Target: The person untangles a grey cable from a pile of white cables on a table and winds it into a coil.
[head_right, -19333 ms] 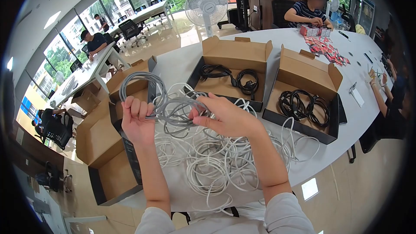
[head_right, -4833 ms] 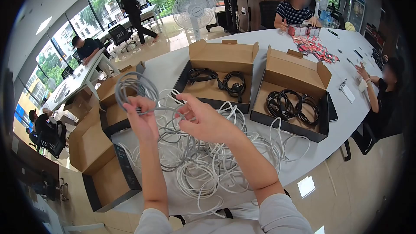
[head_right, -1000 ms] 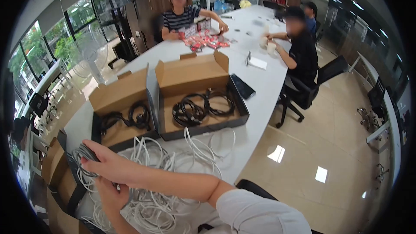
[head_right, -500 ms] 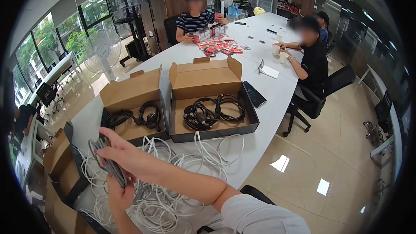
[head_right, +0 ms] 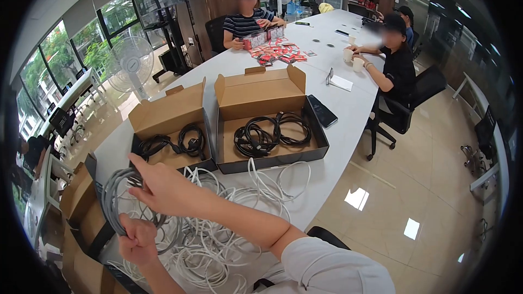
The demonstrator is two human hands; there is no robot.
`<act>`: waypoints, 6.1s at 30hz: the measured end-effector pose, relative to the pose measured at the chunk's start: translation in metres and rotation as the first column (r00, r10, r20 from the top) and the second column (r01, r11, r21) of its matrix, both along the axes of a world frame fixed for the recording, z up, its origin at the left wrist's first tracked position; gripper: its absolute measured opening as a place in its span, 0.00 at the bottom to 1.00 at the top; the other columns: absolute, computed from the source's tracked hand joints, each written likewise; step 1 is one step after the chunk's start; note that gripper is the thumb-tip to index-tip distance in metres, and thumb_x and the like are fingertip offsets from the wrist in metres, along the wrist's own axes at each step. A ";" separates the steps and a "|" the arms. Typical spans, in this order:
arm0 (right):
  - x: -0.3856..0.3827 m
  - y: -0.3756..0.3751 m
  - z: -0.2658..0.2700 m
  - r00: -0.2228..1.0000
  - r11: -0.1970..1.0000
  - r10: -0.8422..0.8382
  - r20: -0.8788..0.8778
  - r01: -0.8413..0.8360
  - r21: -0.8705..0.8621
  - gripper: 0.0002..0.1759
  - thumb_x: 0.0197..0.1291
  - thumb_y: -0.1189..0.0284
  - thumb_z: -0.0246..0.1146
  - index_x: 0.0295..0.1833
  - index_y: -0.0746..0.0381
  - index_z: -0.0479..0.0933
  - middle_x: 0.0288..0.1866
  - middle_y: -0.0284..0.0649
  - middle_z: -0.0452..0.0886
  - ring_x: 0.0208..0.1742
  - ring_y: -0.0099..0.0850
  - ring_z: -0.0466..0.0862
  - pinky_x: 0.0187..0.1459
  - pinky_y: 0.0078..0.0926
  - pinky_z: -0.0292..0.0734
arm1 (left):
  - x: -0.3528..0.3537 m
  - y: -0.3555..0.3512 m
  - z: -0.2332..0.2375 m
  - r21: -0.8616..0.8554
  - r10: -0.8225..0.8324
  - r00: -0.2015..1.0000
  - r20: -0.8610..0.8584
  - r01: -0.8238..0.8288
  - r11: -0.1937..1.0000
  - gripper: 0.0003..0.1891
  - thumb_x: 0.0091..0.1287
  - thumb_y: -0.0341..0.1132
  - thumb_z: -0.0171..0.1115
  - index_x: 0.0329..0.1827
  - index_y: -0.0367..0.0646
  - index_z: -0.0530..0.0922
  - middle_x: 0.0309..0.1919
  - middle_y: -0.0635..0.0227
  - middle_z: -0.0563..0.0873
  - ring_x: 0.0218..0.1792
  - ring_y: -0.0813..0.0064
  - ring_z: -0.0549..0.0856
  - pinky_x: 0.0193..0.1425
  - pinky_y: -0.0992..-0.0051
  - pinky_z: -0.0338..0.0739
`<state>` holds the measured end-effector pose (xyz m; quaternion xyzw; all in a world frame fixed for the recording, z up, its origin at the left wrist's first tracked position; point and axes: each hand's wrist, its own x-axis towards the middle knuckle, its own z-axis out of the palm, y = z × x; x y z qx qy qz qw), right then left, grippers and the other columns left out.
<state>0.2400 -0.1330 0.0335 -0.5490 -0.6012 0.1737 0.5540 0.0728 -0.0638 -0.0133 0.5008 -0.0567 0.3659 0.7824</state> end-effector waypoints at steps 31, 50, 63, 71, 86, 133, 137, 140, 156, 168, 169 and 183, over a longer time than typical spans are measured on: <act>-0.002 0.008 -0.001 0.889 0.927 0.354 -0.292 -0.293 0.233 0.12 0.52 0.83 0.60 0.44 0.71 0.79 0.32 0.45 0.83 0.33 0.26 0.81 0.37 0.26 0.74 | -0.011 -0.012 0.023 0.614 0.823 0.504 -0.263 -0.571 0.546 0.16 0.72 0.37 0.52 0.50 0.32 0.77 0.24 0.68 0.75 0.33 0.77 0.75 0.55 0.76 0.66; -0.009 -0.003 -0.003 0.989 0.951 -0.083 0.120 0.042 0.306 0.21 0.41 0.83 0.62 0.46 0.64 0.78 0.34 0.47 0.83 0.36 0.49 0.82 0.38 0.39 0.76 | -0.003 -0.023 0.036 0.810 0.928 0.362 0.090 -0.569 0.144 0.42 0.56 0.27 0.64 0.75 0.39 0.55 0.58 0.55 0.74 0.56 0.62 0.75 0.66 0.66 0.65; -0.019 0.000 0.005 0.962 0.910 0.203 -0.183 -0.116 0.398 0.17 0.43 0.84 0.60 0.44 0.66 0.80 0.33 0.47 0.83 0.34 0.45 0.84 0.38 0.28 0.77 | -0.036 0.026 -0.012 0.341 0.388 0.918 -0.084 -0.339 0.877 0.23 0.66 0.43 0.65 0.55 0.35 0.71 0.25 0.66 0.78 0.14 0.81 0.71 0.18 0.82 0.63; -0.018 0.008 0.001 0.941 0.926 0.220 -0.258 -0.118 0.358 0.16 0.45 0.85 0.56 0.42 0.68 0.80 0.33 0.47 0.84 0.37 0.37 0.86 0.40 0.25 0.77 | -0.033 0.022 -0.008 0.182 0.010 0.999 0.037 -0.016 0.983 0.24 0.69 0.54 0.57 0.25 0.42 0.68 0.09 0.78 0.64 0.06 0.86 0.57 0.10 0.82 0.49; -0.004 0.006 0.001 0.970 0.911 -0.096 -0.222 0.176 0.372 0.07 0.53 0.82 0.62 0.39 0.67 0.74 0.21 0.44 0.71 0.22 0.35 0.72 0.27 0.30 0.67 | 0.008 -0.040 0.010 -0.373 -0.246 0.967 0.058 0.250 0.893 0.36 0.63 0.74 0.39 0.13 0.51 0.59 0.06 0.74 0.59 0.08 0.80 0.57 0.13 0.80 0.51; -0.043 -0.021 0.008 0.898 0.913 0.404 0.175 -0.386 -0.131 0.23 0.63 0.64 0.63 0.58 0.68 0.70 0.21 0.49 0.77 0.24 0.48 0.79 0.29 0.41 0.73 | -0.034 0.016 0.039 -0.363 0.538 0.773 0.336 -0.420 0.832 0.17 0.79 0.45 0.40 0.30 0.48 0.63 0.08 0.79 0.52 0.09 0.85 0.46 0.16 0.78 0.43; -0.050 0.004 -0.033 0.847 0.974 0.226 0.481 -0.192 -0.119 0.26 0.62 0.58 0.62 0.58 0.67 0.71 0.23 0.52 0.79 0.30 0.51 0.81 0.32 0.44 0.75 | -0.037 0.016 0.041 -0.392 0.464 0.805 0.369 -0.319 0.863 0.16 0.79 0.44 0.40 0.31 0.47 0.64 0.08 0.79 0.53 0.09 0.85 0.47 0.16 0.79 0.45; -0.044 0.018 -0.040 0.802 0.970 0.215 0.558 -0.111 -0.215 0.27 0.61 0.58 0.63 0.58 0.66 0.71 0.26 0.52 0.80 0.33 0.50 0.82 0.34 0.44 0.76 | -0.045 0.021 0.042 -0.333 0.326 0.832 0.448 -0.183 0.925 0.14 0.79 0.41 0.40 0.32 0.47 0.63 0.10 0.79 0.53 0.10 0.84 0.51 0.19 0.79 0.49; -0.058 0.037 -0.034 0.624 0.507 0.671 -0.400 -0.780 -0.367 0.27 0.64 0.61 0.61 0.59 0.70 0.68 0.29 0.41 0.81 0.25 0.31 0.80 0.28 0.26 0.73 | -0.045 0.028 0.036 -0.394 0.288 0.833 0.471 -0.094 0.914 0.18 0.79 0.47 0.35 0.30 0.51 0.63 0.08 0.80 0.53 0.09 0.83 0.49 0.19 0.77 0.51; -0.057 0.048 -0.031 -0.286 0.884 0.157 -0.945 -0.387 0.264 0.07 0.62 0.69 0.56 0.39 0.62 0.72 0.39 0.35 0.76 0.39 0.28 0.76 0.44 0.26 0.73 | -0.038 0.026 0.036 -0.350 0.394 0.829 0.396 -0.261 0.900 0.19 0.79 0.50 0.34 0.29 0.53 0.62 0.08 0.81 0.52 0.10 0.82 0.48 0.20 0.76 0.48; -0.051 0.048 -0.027 -0.214 0.928 0.128 -0.969 -0.319 0.193 0.07 0.65 0.67 0.56 0.38 0.60 0.72 0.34 0.32 0.75 0.32 0.26 0.75 0.40 0.25 0.73 | -0.037 0.024 0.036 -0.347 0.372 0.839 0.396 -0.238 0.907 0.19 0.79 0.50 0.34 0.29 0.53 0.62 0.08 0.81 0.52 0.10 0.82 0.47 0.20 0.76 0.48; -0.028 0.045 -0.018 0.580 0.969 0.246 -0.777 -0.173 0.178 0.13 0.73 0.68 0.51 0.56 0.61 0.74 0.50 0.34 0.80 0.50 0.23 0.79 0.52 0.22 0.73 | -0.030 0.029 0.029 -0.306 -0.078 0.968 0.240 0.151 0.940 0.21 0.79 0.51 0.28 0.29 0.52 0.61 0.07 0.81 0.51 0.07 0.83 0.48 0.16 0.76 0.49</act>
